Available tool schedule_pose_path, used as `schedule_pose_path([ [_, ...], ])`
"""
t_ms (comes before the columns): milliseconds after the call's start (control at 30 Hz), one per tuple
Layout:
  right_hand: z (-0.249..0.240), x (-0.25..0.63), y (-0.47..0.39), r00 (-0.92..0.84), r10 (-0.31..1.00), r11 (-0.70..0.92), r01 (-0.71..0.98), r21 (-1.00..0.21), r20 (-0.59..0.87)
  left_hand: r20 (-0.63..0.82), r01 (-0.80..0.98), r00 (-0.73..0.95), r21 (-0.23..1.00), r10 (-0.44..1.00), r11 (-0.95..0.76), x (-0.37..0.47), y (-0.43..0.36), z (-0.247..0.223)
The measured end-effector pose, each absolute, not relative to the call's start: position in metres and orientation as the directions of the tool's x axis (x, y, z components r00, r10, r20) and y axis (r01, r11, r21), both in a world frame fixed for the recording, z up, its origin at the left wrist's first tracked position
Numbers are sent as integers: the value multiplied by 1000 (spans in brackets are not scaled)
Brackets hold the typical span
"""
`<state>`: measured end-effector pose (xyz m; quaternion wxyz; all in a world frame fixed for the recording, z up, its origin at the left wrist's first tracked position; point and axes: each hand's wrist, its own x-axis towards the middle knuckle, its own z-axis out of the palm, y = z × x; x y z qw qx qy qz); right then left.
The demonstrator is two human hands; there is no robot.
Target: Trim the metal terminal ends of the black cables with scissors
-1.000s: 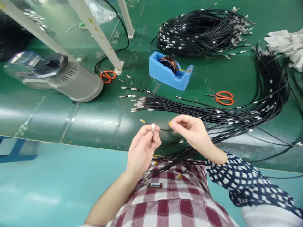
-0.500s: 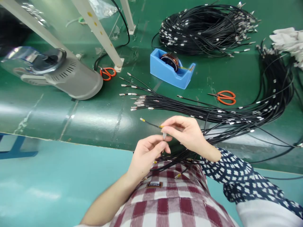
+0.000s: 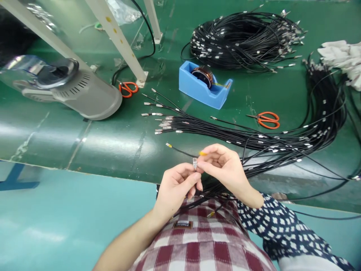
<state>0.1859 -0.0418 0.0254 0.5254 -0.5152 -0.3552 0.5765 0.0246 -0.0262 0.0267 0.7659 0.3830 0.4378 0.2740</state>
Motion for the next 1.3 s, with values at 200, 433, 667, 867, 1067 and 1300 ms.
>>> schedule_pose_path([
  [200,31,187,-39,77,978,-179,-145,-973,-191,-477,-48,458,829,750,557,24,-27,26],
  [433,20,186,-36,117,976,-162,-187,-969,-185,-464,-40,459,841,757,540,23,-27,25],
  [667,20,192,-37,155,979,-97,-224,-970,-134,-473,-45,474,829,743,557,27,-26,28],
  [867,25,189,-36,-19,983,-173,-414,-894,-182,-474,-14,522,826,709,563,25,-28,25],
  [1067,21,196,-32,-200,966,-245,-507,-826,-164,-446,-211,653,670,612,712,25,-22,17],
  [1300,22,202,-29,-337,925,-343,-546,-764,-174,-366,-264,838,378,405,887,31,-16,4],
])
